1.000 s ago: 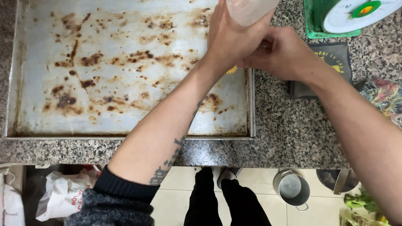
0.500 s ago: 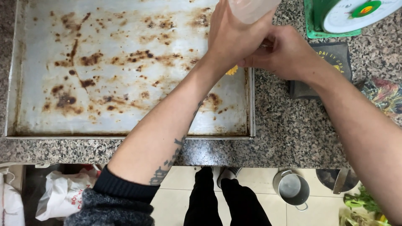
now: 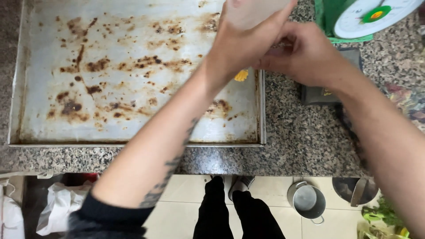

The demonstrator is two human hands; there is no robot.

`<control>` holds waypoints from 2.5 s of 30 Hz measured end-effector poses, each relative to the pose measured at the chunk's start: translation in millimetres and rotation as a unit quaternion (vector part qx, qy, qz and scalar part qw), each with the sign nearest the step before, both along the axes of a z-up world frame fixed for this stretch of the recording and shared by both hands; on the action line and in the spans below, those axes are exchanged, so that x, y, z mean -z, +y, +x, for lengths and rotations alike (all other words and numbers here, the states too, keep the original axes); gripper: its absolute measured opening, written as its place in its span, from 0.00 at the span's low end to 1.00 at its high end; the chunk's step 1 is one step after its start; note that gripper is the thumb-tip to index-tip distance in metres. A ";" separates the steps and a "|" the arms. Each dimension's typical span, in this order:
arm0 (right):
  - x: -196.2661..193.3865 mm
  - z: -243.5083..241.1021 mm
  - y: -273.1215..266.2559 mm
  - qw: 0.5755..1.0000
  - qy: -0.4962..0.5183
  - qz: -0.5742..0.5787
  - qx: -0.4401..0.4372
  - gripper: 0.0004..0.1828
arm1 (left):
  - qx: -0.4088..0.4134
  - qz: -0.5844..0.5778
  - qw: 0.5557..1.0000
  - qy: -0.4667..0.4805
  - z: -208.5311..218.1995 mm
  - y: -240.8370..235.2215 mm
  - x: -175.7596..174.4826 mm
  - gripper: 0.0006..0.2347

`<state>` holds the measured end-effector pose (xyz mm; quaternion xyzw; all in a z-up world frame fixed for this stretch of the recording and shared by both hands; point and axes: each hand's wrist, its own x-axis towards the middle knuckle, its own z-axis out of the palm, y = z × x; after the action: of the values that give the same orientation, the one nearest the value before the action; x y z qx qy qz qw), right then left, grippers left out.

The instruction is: The person uses a piping bag with a star tip to pipe yellow dough onto a metal baking tray in neat rows. The person squeezes the bag to form small, uniform dollops and moves along the tray to create multiple lines of piped shapes.

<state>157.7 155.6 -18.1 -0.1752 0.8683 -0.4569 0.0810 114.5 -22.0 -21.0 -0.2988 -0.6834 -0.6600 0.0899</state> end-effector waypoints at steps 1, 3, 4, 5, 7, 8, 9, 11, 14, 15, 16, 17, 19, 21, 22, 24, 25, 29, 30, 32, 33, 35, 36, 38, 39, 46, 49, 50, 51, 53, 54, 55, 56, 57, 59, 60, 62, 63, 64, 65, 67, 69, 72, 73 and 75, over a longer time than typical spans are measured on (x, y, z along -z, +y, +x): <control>-6.3 2.6 2.9 1.000 0.023 -0.010 -0.008 0.09 | 0.055 -0.009 0.998 0.012 1.7 -4.8 -12.5 0.12; -30.3 8.0 1.6 0.998 0.028 -0.042 -0.031 0.12 | 0.106 -0.060 0.992 -0.014 11.1 -18.8 -39.7 0.11; -40.1 13.0 -1.8 0.995 0.024 -0.079 -0.056 0.15 | 0.156 -0.114 0.980 -0.047 18.8 -28.8 -52.1 0.13; -40.9 15.5 -5.6 0.995 0.025 -0.081 -0.059 0.15 | 0.154 -0.116 0.980 -0.048 32.2 -28.0 -66.0 0.13; -43.3 17.0 -12.8 0.988 -0.018 -0.139 -0.072 0.20 | 0.021 -0.087 0.976 -0.199 55.2 -25.7 -94.3 0.16; -35.1 17.5 -10.1 0.987 -0.018 -0.139 -0.073 0.20 | 0.021 -0.087 0.976 -0.199 59.2 -23.5 -93.7 0.16; -26.2 17.5 -7.7 0.995 -0.002 -0.089 -0.055 0.17 | -0.031 -0.094 0.976 -0.193 62.6 -21.5 -92.3 0.20; -15.7 22.0 -8.0 0.998 0.012 -0.041 -0.038 0.21 | -0.085 -0.101 0.973 -0.188 66.6 -18.5 -81.9 0.24; -13.9 32.2 -14.4 0.998 0.004 -0.009 -0.063 0.14 | -0.135 -0.070 0.966 -0.209 66.9 -14.9 -59.5 0.21; -13.1 34.9 -16.3 0.996 -0.007 -0.022 -0.081 0.15 | -0.140 -0.080 0.964 -0.212 68.5 -13.6 -53.5 0.21; -11.0 40.5 -19.1 0.994 -0.023 -0.037 -0.098 0.23 | -0.144 -0.092 0.961 -0.218 72.5 -13.1 -46.6 0.22; -6.7 43.8 -21.1 0.994 -0.028 -0.039 -0.096 0.23 | -0.142 -0.094 0.960 -0.223 71.2 -12.9 -28.9 0.22; -1.6 46.0 -22.2 0.997 -0.074 0.014 -0.028 0.22 | -0.055 -0.021 0.993 -0.099 65.0 -9.6 4.2 0.14; 8.9 48.3 -18.8 0.997 -0.072 0.019 -0.016 0.19 | -0.058 -0.005 0.993 -0.106 65.5 -4.8 11.1 0.12; 13.8 47.6 -17.7 0.997 -0.067 0.022 -0.006 0.17 | -0.064 0.009 0.992 -0.111 64.0 -3.1 13.6 0.11; 14.9 47.9 -17.8 0.997 -0.073 0.026 -0.001 0.16 | -0.072 -0.013 0.991 -0.116 62.7 -3.9 15.4 0.12; 15.8 48.7 -17.4 0.996 -0.079 0.032 0.003 0.14 | -0.082 -0.035 0.989 -0.120 62.8 -3.9 16.9 0.13; 29.3 49.3 -14.0 0.998 -0.063 0.023 0.005 0.13 | -0.073 -0.009 0.995 -0.061 57.9 -0.5 40.3 0.10; 32.7 48.4 -12.6 0.997 -0.065 0.032 0.011 0.10 | -0.079 -0.020 0.996 -0.048 57.2 -0.3 39.6 0.10; 36.3 47.0 -11.3 0.997 -0.068 0.041 0.017 0.08 | -0.086 -0.031 0.995 -0.035 56.6 0.3 37.7 0.10; 36.7 46.6 -11.4 0.997 -0.067 0.036 0.016 0.08 | -0.092 -0.032 0.995 -0.038 56.6 0.6 36.4 0.09; 37.6 46.6 -11.1 0.997 -0.067 0.031 0.013 0.08 | -0.099 -0.033 0.994 -0.042 56.7 1.9 35.1 0.08; 38.0 47.0 -11.1 0.997 -0.064 0.034 0.011 0.09 | -0.104 -0.045 0.992 -0.049 56.6 2.7 34.7 0.09; 38.9 47.6 -10.5 0.997 -0.060 0.036 0.008 0.09 | -0.108 -0.056 0.991 -0.056 57.5 3.3 31.7 0.10; 39.6 47.9 -10.1 0.997 -0.062 0.038 0.010 0.09 | -0.108 -0.055 0.991 -0.050 58.6 3.2 29.1 0.10; 47.4 47.0 -4.4 0.997 -0.065 0.021 0.023 0.11 | -0.063 -0.073 0.978 -0.184 60.3 7.2 19.8 0.13; 52.0 44.6 -1.0 0.997 -0.070 0.033 0.025 0.13 | -0.047 -0.062 0.984 -0.157 59.3 6.6 20.3 0.12; 52.9 44.5 -0.8 0.997 -0.070 0.033 0.025 0.13 | -0.047 -0.062 0.984 -0.157 58.7 7.6 21.7 0.12; 53.9 44.5 -0.5 0.998 -0.065 0.018 0.017 0.11 | -0.067 -0.057 0.982 -0.164 58.2 8.6 23.2 0.12; 56.5 44.1 1.1 0.998 -0.061 0.003 0.008 0.10 | -0.088 -0.051 0.980 -0.172 57.7 10.5 22.6 0.13; 58.0 43.4 1.9 0.999 -0.050 0.003 0.011 0.12 | -0.096 -0.068 0.974 -0.192 57.3 10.7 20.2 0.15; 59.5 42.6 2.6 0.999 -0.038 0.003 0.013 0.13 | -0.103 -0.085 0.968 -0.212 57.0 10.9 17.8 0.17; 57.3 43.2 2.0 0.999 -0.038 0.004 0.013 0.13 | -0.104 -0.084 0.968 -0.212 56.4 11.3 20.5 0.17; 55.1 43.8 1.4 0.999 -0.048 0.003 0.015 0.12 | -0.096 -0.081 0.971 -0.204 55.9 11.8 23.2 0.19; 50.5 45.8 -1.5 0.998 -0.058 0.001 0.017 0.11 | -0.088 -0.079 0.973 -0.196 58.6 10.2 19.4 0.20; 47.5 46.7 -2.5 0.998 -0.064 0.009 0.022 0.11 | -0.095 -0.081 0.967 -0.224 61.2 9.2 12.8 0.21; 41.8 48.1 -3.8 0.997 -0.071 0.017 0.026 0.10 | -0.101 -0.082 0.959 -0.253 64.4 8.0 5.1 0.22; 39.0 48.7 -4.1 0.998 -0.055 0.028 0.015 0.10 | -0.099 -0.100 0.950 -0.277 64.8 7.7 3.8 0.31; 36.3 48.8 -5.0 0.999 -0.039 0.038 0.004 0.10 | -0.097 -0.119 0.941 -0.301 64.9 6.7 2.3 0.42; 33.0 49.8 -6.8 0.999 -0.039 0.038 0.004 0.10 | -0.098 -0.119 0.941 -0.301 62.9 7.7 7.7 0.42; 26.2 51.8 -9.7 0.998 -0.046 0.049 0.007 0.07 | -0.094 -0.080 0.968 -0.218 58.7 10.4 18.2 0.21; 25.6 51.8 -10.5 0.998 -0.053 0.033 0.006 0.08 | -0.093 -0.088 0.963 -0.237 56.9 12.1 19.0 0.25; 22.6 52.5 -12.0 0.998 -0.060 0.023 0.005 0.10 | -0.091 -0.093 0.960 -0.247 55.9 13.0 22.1 0.29; 20.9 52.5 -12.6 0.998 -0.059 0.029 0.006 0.09 | -0.090 -0.089 0.963 -0.239 55.4 13.1 23.1 0.30; 17.7 53.1 -13.9 0.997 -0.074 0.034 0.017 0.09 | -0.124 -0.109 0.963 -0.215 59.6 9.8 9.7 0.21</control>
<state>210.7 141.7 -35.8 -0.1235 0.8780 -0.4397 0.1433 174.0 -12.2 -30.7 -0.0712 -0.7860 -0.6140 -0.0112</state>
